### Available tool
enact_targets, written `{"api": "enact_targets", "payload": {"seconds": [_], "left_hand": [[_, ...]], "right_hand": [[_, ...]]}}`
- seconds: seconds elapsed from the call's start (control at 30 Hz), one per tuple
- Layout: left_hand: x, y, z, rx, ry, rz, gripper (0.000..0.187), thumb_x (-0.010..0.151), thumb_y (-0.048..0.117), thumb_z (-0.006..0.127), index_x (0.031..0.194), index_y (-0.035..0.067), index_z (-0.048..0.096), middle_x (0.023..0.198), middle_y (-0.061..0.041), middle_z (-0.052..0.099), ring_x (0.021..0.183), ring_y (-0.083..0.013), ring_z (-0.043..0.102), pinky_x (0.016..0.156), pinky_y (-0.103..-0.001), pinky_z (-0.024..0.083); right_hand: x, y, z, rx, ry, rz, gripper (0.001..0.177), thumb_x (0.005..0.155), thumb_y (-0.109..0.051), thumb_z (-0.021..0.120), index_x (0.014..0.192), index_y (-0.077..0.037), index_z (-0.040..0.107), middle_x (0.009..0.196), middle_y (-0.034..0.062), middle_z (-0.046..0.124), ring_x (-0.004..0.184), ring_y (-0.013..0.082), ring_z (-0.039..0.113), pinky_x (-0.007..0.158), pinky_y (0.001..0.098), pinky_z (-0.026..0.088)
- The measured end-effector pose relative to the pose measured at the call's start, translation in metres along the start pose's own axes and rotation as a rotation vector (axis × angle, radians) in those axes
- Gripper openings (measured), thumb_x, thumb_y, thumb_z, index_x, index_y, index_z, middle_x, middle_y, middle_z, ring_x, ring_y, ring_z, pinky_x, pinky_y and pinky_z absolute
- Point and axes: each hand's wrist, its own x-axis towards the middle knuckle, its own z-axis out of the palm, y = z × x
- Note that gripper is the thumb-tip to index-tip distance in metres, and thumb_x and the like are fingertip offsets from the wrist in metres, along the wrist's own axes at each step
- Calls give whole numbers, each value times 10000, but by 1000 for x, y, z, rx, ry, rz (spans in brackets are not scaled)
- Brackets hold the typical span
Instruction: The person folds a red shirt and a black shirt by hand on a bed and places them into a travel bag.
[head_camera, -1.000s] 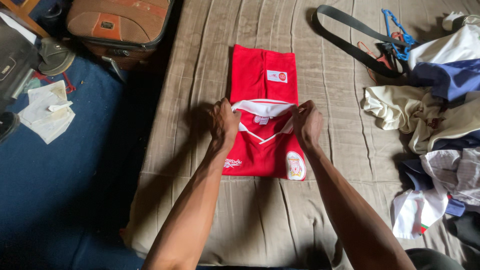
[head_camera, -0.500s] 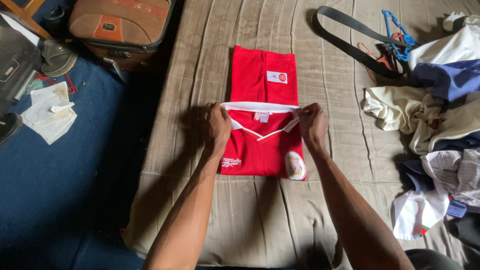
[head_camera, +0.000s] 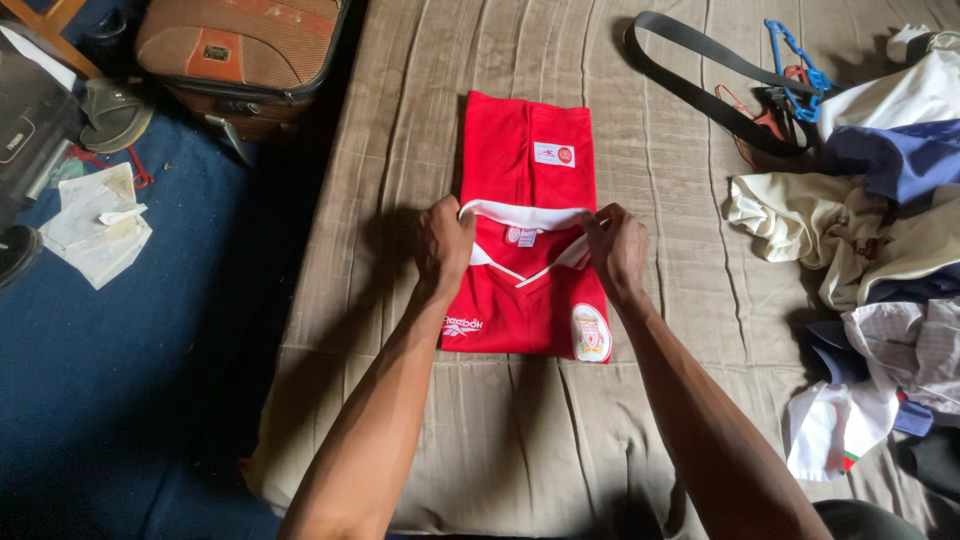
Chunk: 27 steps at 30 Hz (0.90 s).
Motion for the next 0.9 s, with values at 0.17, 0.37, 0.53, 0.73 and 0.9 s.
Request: {"api": "enact_targets", "payload": {"seconds": [0.17, 0.37, 0.53, 0.73, 0.9], "left_hand": [[-15, 21, -10, -509, 198, -3, 414, 934, 272, 664, 1244, 44, 510, 1101, -238, 728, 1054, -356, 720, 920, -473, 553], [-93, 13, -15, 91, 312, 545, 595, 1049, 245, 524, 1541, -50, 366, 1560, -269, 445, 1479, -386, 398, 1187, -606, 290], [-92, 14, -2, 241, 181, 575, 690, 1058, 416, 460, 1567, -30, 327, 1667, -198, 282, 1561, -320, 220, 1228, -630, 152], [-88, 11, 3, 325, 182, 583, 660, 1076, 422, 416, 1555, -29, 361, 1671, -181, 280, 1575, -310, 208, 1238, -643, 114], [-90, 15, -3, 184, 264, 678, 675, 1099, 391, 415, 1580, -81, 368, 1693, -210, 286, 1599, -306, 217, 1278, -629, 97]], "right_hand": [[-3, 4, 19, 451, -23, 73, 300, 1009, -167, 576, 1245, 17, 548, 826, 207, 731, 705, 282, 707, 656, 390, 560], [-65, -24, 14, 292, 71, -129, 438, 1075, -152, 475, 1467, 42, 456, 1364, 281, 608, 1219, 391, 631, 998, 455, 523], [-73, -23, 31, -156, -90, -392, 668, 1116, -306, 436, 1605, 77, 190, 1650, 310, 281, 1560, 441, 255, 1254, 541, 227], [-64, -21, 38, -310, -189, -329, 773, 1076, -448, 398, 1598, 75, 174, 1687, 265, 168, 1571, 393, 145, 1230, 614, 123], [-65, -28, 27, -250, -123, -342, 744, 1075, -429, 421, 1612, 35, 198, 1700, 261, 160, 1579, 411, 110, 1209, 669, 76]]}}
